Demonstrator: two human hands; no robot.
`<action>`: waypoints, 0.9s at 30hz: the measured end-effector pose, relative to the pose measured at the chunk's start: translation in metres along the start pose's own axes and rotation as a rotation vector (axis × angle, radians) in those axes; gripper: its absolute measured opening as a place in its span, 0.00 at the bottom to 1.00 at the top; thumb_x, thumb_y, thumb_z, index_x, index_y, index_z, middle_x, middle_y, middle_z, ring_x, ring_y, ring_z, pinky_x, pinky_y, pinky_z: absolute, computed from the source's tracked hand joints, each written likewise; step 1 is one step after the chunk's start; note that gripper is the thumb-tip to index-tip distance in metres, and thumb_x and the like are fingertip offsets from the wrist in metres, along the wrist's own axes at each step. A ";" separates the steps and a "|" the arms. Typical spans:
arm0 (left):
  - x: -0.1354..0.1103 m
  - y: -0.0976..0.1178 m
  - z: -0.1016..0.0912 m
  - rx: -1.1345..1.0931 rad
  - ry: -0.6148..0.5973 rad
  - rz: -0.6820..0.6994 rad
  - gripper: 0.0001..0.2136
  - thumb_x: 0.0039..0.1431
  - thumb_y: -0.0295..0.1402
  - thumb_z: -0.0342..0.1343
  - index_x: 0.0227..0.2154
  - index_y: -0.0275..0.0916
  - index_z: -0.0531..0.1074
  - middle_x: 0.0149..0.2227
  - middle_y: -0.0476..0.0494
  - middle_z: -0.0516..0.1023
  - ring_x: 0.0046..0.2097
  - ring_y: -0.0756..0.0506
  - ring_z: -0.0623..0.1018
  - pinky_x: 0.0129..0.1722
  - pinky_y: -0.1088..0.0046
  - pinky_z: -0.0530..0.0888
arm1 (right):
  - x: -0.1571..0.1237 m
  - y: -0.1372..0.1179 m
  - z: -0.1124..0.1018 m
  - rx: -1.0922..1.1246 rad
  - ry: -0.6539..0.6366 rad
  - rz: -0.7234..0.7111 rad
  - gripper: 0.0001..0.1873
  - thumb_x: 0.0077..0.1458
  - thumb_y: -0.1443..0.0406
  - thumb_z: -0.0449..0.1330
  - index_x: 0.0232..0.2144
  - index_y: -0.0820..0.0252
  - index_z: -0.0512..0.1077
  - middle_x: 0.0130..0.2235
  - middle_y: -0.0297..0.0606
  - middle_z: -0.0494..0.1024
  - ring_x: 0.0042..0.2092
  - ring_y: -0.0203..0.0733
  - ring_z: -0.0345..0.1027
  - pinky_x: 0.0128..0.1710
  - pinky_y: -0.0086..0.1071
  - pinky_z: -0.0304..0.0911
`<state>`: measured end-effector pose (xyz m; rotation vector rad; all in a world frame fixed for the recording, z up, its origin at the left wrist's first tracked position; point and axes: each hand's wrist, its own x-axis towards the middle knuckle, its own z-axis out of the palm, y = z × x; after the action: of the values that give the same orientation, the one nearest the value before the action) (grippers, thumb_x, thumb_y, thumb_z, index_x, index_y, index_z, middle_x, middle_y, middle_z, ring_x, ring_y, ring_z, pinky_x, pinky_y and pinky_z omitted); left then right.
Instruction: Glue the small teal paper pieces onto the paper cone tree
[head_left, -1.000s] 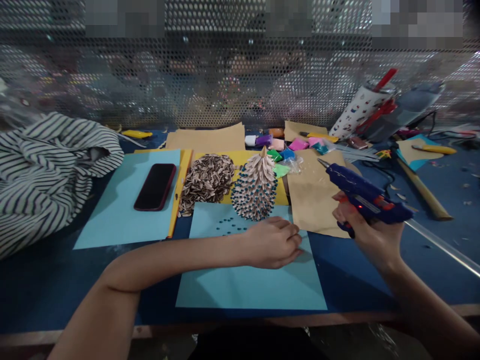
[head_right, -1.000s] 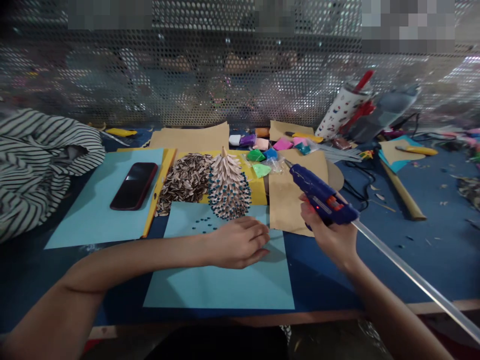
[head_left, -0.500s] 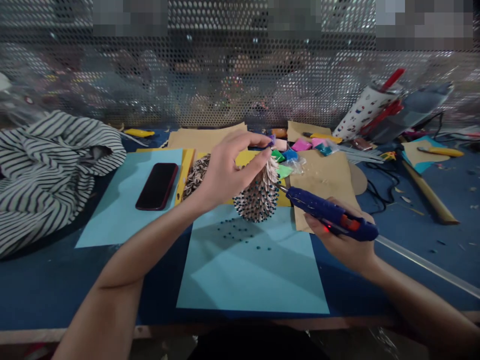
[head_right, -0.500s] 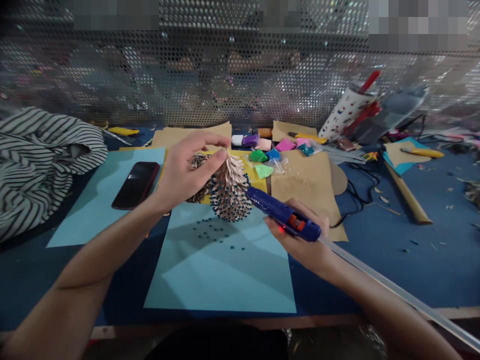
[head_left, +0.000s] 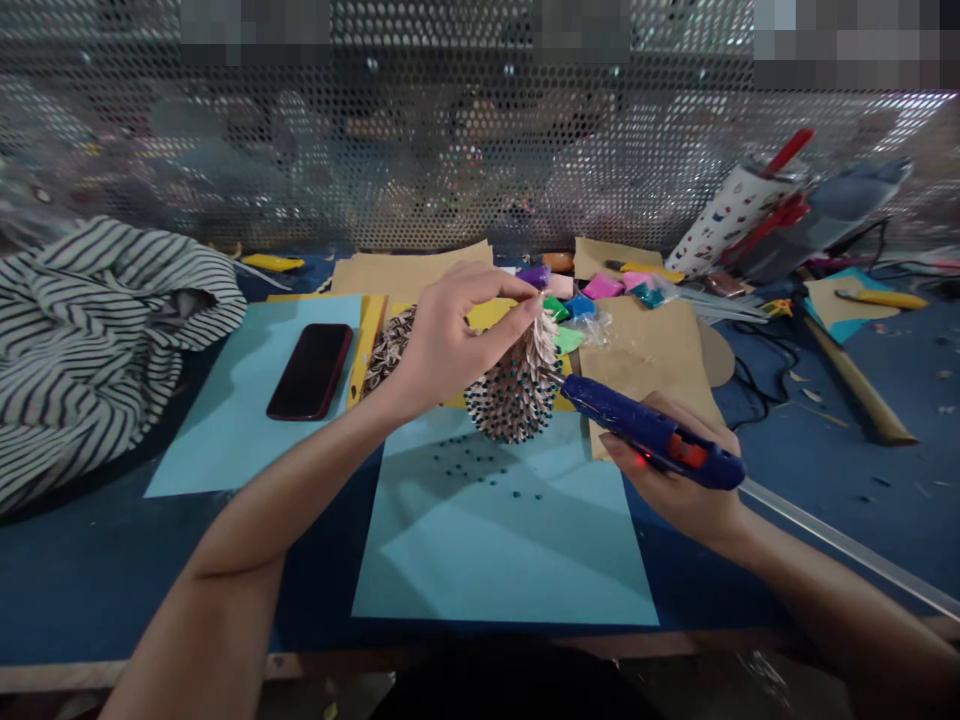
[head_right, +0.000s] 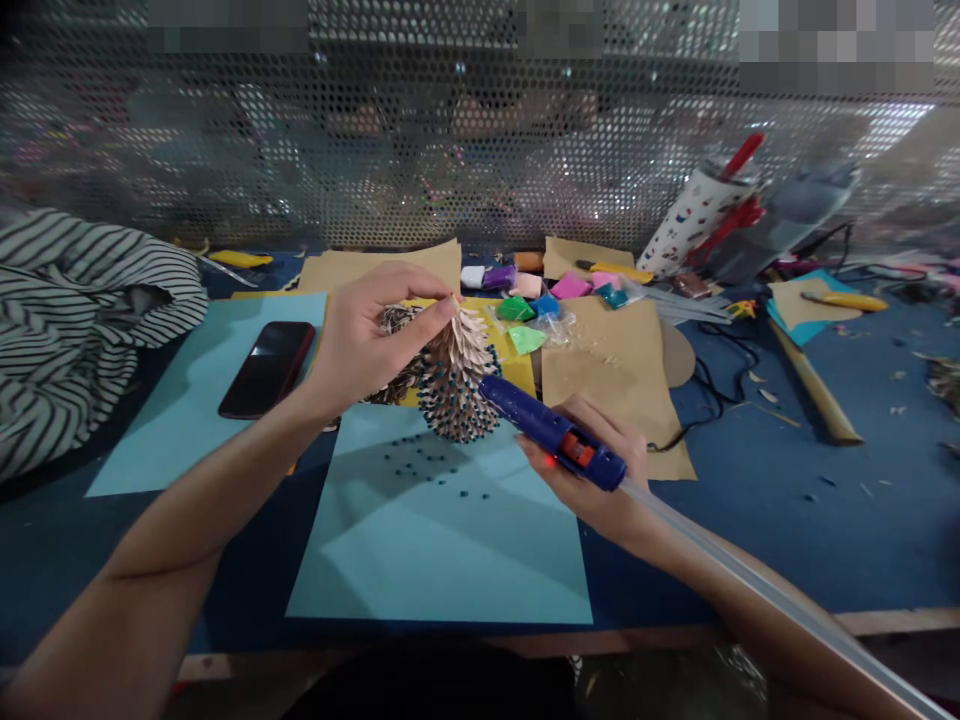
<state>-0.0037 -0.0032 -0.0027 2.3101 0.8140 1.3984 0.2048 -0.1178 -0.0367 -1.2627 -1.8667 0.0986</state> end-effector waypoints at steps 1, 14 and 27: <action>0.000 0.000 0.000 0.000 -0.002 0.001 0.04 0.60 0.31 0.56 0.31 0.40 0.75 0.34 0.49 0.80 0.38 0.49 0.77 0.42 0.71 0.73 | 0.000 0.000 0.000 -0.002 -0.002 0.000 0.10 0.54 0.62 0.61 0.25 0.56 0.64 0.22 0.28 0.66 0.21 0.31 0.59 0.20 0.27 0.56; 0.001 0.000 0.000 -0.006 -0.004 0.019 0.04 0.60 0.30 0.56 0.30 0.40 0.75 0.34 0.50 0.80 0.38 0.50 0.77 0.42 0.70 0.73 | -0.001 0.000 0.002 0.019 -0.020 0.006 0.11 0.54 0.63 0.61 0.24 0.56 0.62 0.22 0.27 0.64 0.21 0.30 0.56 0.20 0.27 0.54; 0.001 0.000 -0.001 -0.010 -0.012 0.016 0.04 0.60 0.30 0.56 0.31 0.40 0.74 0.34 0.49 0.80 0.38 0.50 0.77 0.42 0.70 0.73 | 0.001 -0.003 0.002 -0.009 -0.018 -0.007 0.13 0.54 0.64 0.61 0.23 0.56 0.61 0.21 0.26 0.62 0.20 0.29 0.55 0.19 0.27 0.53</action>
<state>-0.0041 -0.0027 -0.0018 2.3204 0.7854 1.3912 0.2013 -0.1173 -0.0360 -1.2657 -1.8889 0.0984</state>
